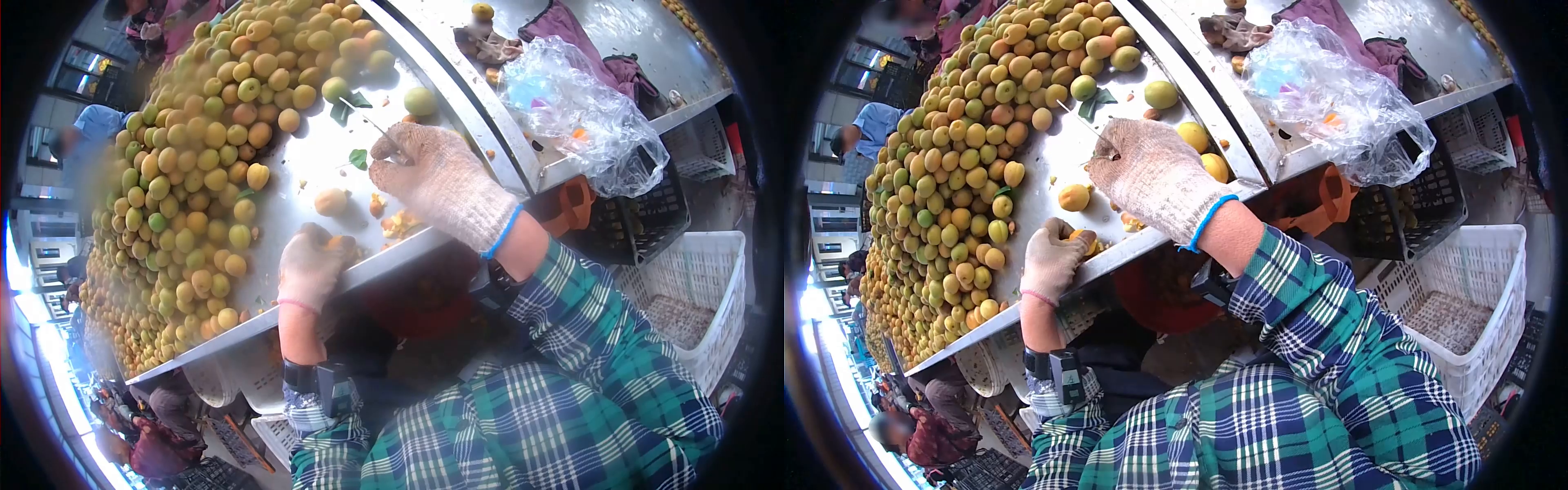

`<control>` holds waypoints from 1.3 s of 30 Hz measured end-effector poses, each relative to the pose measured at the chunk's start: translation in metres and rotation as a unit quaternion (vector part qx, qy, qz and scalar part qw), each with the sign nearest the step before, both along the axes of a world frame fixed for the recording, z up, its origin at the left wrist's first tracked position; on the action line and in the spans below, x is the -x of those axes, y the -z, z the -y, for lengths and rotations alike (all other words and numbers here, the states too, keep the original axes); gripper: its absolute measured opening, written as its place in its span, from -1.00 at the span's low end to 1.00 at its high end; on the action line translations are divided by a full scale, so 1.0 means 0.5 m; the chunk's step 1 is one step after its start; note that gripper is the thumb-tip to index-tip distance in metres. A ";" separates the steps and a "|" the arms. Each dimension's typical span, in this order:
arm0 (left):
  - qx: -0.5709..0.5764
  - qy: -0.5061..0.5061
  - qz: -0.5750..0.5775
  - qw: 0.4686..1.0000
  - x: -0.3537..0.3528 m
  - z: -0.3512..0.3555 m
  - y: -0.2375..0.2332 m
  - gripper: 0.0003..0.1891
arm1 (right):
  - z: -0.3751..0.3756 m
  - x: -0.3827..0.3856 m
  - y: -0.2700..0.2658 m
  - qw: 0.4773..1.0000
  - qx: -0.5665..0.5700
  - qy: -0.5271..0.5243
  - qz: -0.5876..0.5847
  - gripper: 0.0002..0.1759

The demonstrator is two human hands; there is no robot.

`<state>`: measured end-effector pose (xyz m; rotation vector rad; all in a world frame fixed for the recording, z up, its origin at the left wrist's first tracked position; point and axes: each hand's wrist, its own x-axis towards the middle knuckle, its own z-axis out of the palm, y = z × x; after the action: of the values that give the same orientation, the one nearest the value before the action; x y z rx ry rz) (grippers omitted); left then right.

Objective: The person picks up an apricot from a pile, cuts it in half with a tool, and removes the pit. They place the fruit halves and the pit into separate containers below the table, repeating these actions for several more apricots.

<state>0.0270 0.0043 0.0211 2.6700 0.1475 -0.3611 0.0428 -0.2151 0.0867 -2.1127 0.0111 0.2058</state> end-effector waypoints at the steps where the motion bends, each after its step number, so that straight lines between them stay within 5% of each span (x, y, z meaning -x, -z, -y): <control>1: -0.001 0.001 0.000 1.000 0.001 -0.001 -0.002 -0.64 | 0.003 0.000 -0.004 1.000 -0.008 0.002 0.002 -0.63; 3: 0.246 -0.084 -0.020 0.965 0.002 -0.001 -0.015 -0.65 | 0.007 -0.003 0.000 1.000 -0.017 0.008 0.004 -0.64; 12: 0.433 -0.165 0.009 0.886 0.007 -0.032 -0.048 -0.64 | 0.011 -0.007 0.002 0.999 -0.038 0.021 0.006 -0.64; 14: 0.525 -0.195 0.006 0.828 0.009 -0.033 -0.048 -0.63 | 0.010 -0.005 -0.003 0.995 -0.091 0.020 -0.036 -0.62; 17: 0.546 -0.220 -0.004 0.809 0.005 -0.033 -0.048 -0.60 | 0.013 -0.001 -0.033 0.983 -0.144 0.004 -0.116 -0.62; 25: 0.594 -0.243 -0.018 0.766 0.004 -0.042 -0.048 -0.59 | -0.010 -0.007 0.001 0.990 -0.126 0.010 -0.058 -0.73; 28: 0.672 -0.315 -0.026 0.670 0.007 -0.057 -0.076 -0.66 | -0.017 -0.002 -0.010 0.978 -0.186 0.027 -0.086 -0.72; 30: 0.773 -0.311 -0.015 0.552 0.020 -0.126 -0.080 -0.70 | -0.032 -0.003 0.017 0.975 -0.221 0.034 -0.007 -0.68; 34: 0.833 -0.240 0.088 0.490 0.134 -0.273 -0.132 -0.73 | -0.053 0.005 -0.009 0.971 -0.233 0.024 -0.053 -0.76; 39: 0.727 -0.435 0.199 0.492 0.388 -0.448 -0.145 -0.79 | -0.075 0.028 -0.034 0.947 -0.308 0.034 -0.089 -0.73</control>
<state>-0.1669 0.2281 0.0938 0.6638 0.6409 0.3854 0.0287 -0.1774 0.1039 -1.4634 0.1133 0.3132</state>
